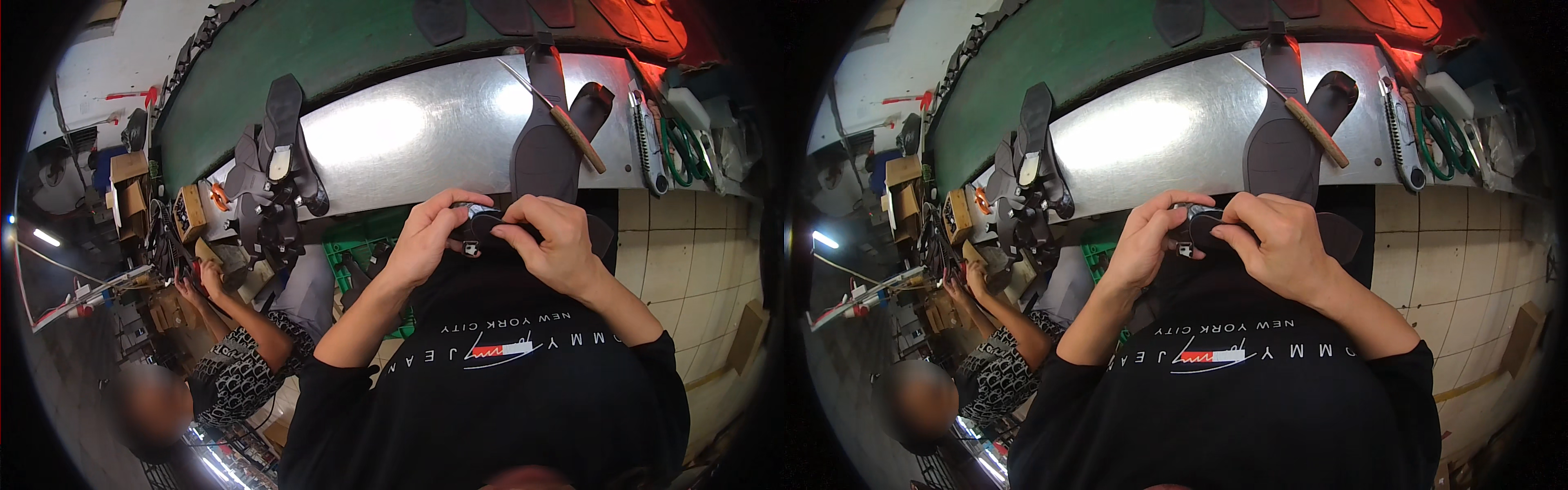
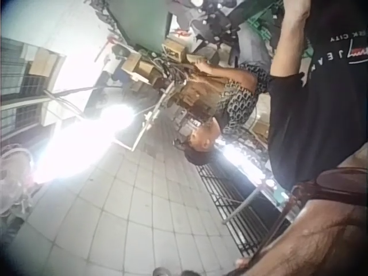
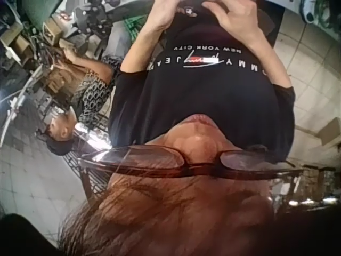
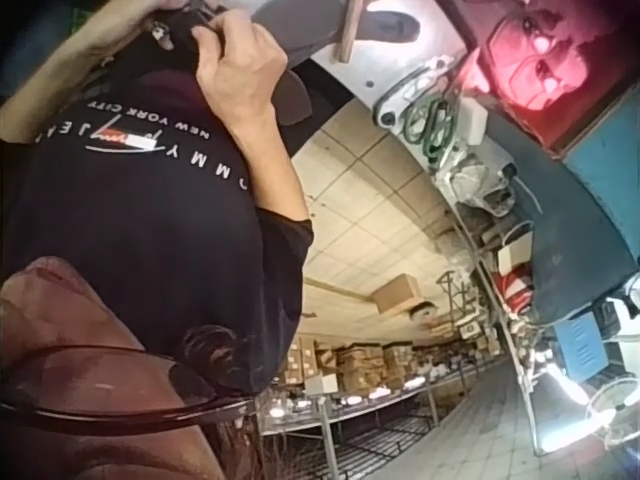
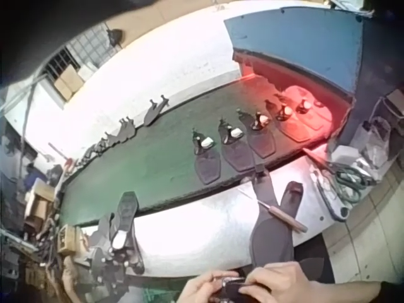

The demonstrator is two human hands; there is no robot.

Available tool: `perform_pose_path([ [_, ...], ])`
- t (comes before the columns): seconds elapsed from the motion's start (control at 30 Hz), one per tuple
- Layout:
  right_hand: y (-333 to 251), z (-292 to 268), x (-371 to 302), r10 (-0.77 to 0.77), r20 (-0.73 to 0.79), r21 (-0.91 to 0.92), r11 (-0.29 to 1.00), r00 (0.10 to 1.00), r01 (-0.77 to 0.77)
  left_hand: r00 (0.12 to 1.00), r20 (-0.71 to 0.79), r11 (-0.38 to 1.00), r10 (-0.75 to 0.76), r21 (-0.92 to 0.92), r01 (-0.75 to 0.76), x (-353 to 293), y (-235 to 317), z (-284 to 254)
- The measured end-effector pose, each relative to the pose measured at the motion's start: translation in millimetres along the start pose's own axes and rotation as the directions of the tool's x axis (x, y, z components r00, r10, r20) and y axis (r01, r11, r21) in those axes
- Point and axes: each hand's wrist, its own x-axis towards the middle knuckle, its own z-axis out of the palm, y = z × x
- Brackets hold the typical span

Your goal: Assembling shoe soles by applying adhesive and attaching components at a factory workstation.

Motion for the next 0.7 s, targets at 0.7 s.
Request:
perform_pose_path([
  [0.7, -4.3, -9.6, 12.5, 0.343, 0.335, 0.337, 0.826, 0.878, -0.452, 0.990, -0.110, 0.982, 0.084, 0.175, -0.064, -13.3, 9.5, 7.1],
])
